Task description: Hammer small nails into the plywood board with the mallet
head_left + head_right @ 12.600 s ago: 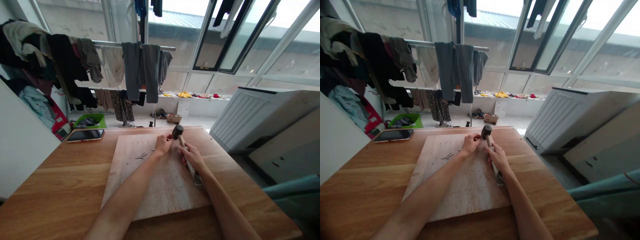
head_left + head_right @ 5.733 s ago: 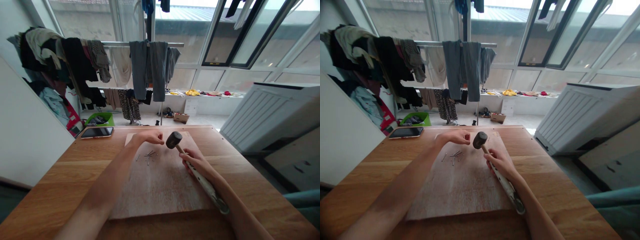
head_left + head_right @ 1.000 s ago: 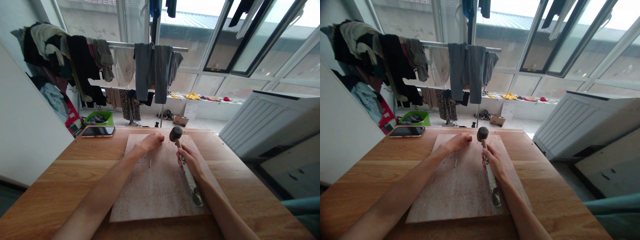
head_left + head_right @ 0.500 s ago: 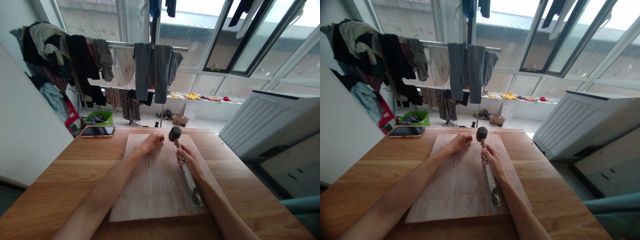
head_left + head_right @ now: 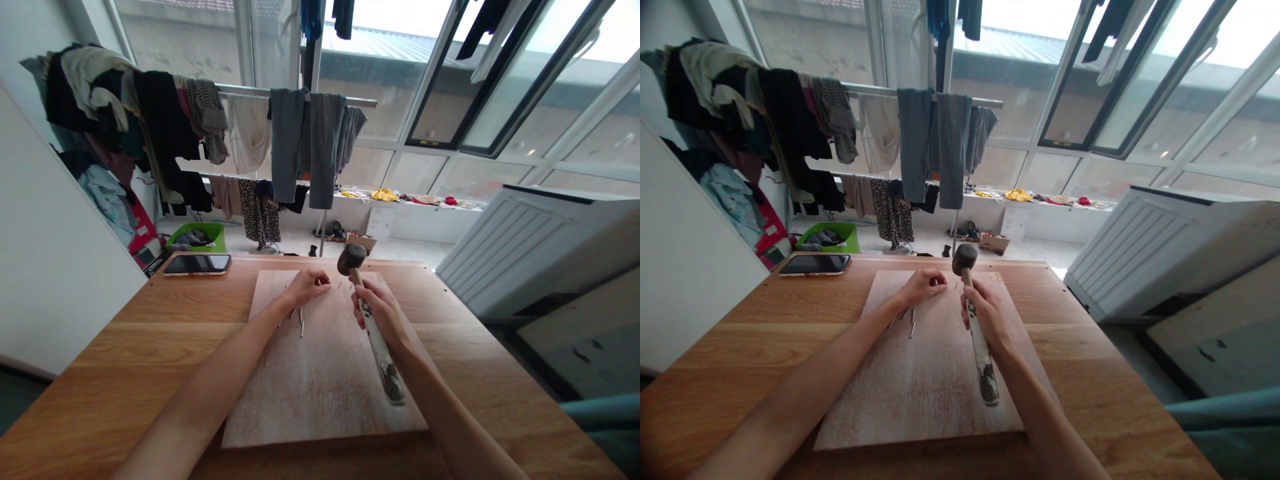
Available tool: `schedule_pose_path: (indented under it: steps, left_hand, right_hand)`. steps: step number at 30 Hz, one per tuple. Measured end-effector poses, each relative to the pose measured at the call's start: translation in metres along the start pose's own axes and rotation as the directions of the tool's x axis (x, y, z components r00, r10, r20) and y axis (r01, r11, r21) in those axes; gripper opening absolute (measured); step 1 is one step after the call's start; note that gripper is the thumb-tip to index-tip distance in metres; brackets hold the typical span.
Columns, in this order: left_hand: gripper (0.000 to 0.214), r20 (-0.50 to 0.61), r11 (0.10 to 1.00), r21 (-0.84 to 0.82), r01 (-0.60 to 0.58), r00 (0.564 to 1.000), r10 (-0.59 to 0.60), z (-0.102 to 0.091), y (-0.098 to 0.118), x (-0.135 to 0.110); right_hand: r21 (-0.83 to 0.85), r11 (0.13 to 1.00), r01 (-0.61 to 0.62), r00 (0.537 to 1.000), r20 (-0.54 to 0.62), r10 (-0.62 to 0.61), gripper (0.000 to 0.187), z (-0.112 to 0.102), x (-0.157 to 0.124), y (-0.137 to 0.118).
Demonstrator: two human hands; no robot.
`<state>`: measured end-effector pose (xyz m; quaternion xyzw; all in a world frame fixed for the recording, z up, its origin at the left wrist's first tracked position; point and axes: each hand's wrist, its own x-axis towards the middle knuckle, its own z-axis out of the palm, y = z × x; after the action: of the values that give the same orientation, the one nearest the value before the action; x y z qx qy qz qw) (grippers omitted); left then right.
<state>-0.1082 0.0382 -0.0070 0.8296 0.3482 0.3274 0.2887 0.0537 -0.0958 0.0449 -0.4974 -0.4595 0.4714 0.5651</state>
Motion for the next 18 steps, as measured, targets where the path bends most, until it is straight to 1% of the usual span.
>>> schedule_pose_path:
  steps: [4,7,10,15,18]
  left_hand:
    - [0.003,-0.023,1.0,-0.013,0.003,1.0,-0.003,0.001,-0.001,0.0]
    - [0.003,-0.037,1.0,-0.014,0.009,0.999,-0.01,0.001,-0.001,0.0]
    - [0.002,-0.037,1.0,-0.012,0.013,0.999,-0.013,0.001,-0.001,0.0]
    - [0.002,-0.037,1.0,0.0,0.02,0.999,-0.02,0.0,0.0,0.001]
    - [0.004,-0.041,1.0,0.007,0.017,0.999,-0.017,-0.001,0.002,0.0]
  right_hand:
    - [0.05,0.998,0.049,0.997,-0.061,-0.046,0.034,0.012,0.002,0.009]
    - [0.027,0.999,0.037,0.996,-0.086,-0.034,0.035,0.016,0.0,0.02]
    - [0.003,1.0,0.016,0.997,-0.072,-0.016,0.036,0.014,-0.002,0.024]
    - [0.009,1.0,0.02,0.997,-0.069,-0.02,0.034,0.012,-0.005,0.02]
    - [-0.007,1.0,0.018,0.999,-0.047,-0.019,0.034,0.014,-0.006,0.019]
